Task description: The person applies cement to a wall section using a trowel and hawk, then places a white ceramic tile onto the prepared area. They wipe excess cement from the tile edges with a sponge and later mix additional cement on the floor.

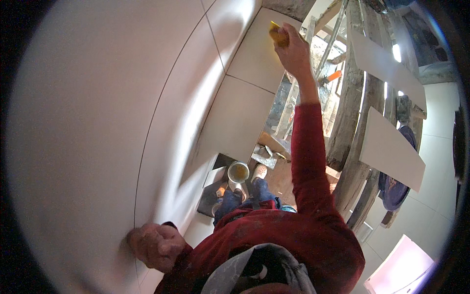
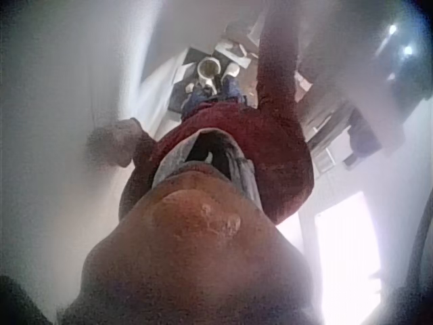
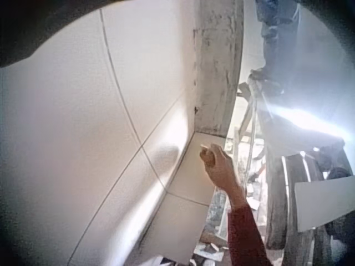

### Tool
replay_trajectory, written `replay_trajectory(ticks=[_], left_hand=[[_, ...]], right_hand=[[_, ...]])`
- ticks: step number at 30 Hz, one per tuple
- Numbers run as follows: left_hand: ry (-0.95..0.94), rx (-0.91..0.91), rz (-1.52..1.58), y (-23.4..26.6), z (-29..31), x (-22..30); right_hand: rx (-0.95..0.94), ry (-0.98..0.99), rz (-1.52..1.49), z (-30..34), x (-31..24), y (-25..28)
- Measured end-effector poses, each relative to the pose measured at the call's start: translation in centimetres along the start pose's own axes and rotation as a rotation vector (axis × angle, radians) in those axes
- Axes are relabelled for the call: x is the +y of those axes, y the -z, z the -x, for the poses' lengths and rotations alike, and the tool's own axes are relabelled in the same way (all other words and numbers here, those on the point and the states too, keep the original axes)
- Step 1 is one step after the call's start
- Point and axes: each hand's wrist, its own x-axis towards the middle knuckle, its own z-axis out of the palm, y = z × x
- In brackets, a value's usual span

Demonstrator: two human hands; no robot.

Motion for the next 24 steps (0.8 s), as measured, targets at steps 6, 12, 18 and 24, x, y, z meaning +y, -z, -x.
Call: replay_trajectory(ticks=[6, 12, 18, 24], left_hand=[[0.076, -0.035, 0.022, -0.1, -1.4, 0.4], [0.174, 0.034, 0.164, -1.0, -0.9, 0.6], [1.033, -0.085, 0.927, -1.9, 3.5, 7.1], [1.904, -0.141, 1.463, -1.5, 8.9, 11.1]], right_hand=[[-0.554, 0.194, -0.221, 8.1, -8.8, -2.2], [-0.794, -0.134, -0.864, 14.1, -12.4, 7.4], [-0.564, -0.234, -0.85, 13.9, -17.7, 9.7], [-0.801, 0.028, -0.892, 16.1, -18.6, 7.2]])
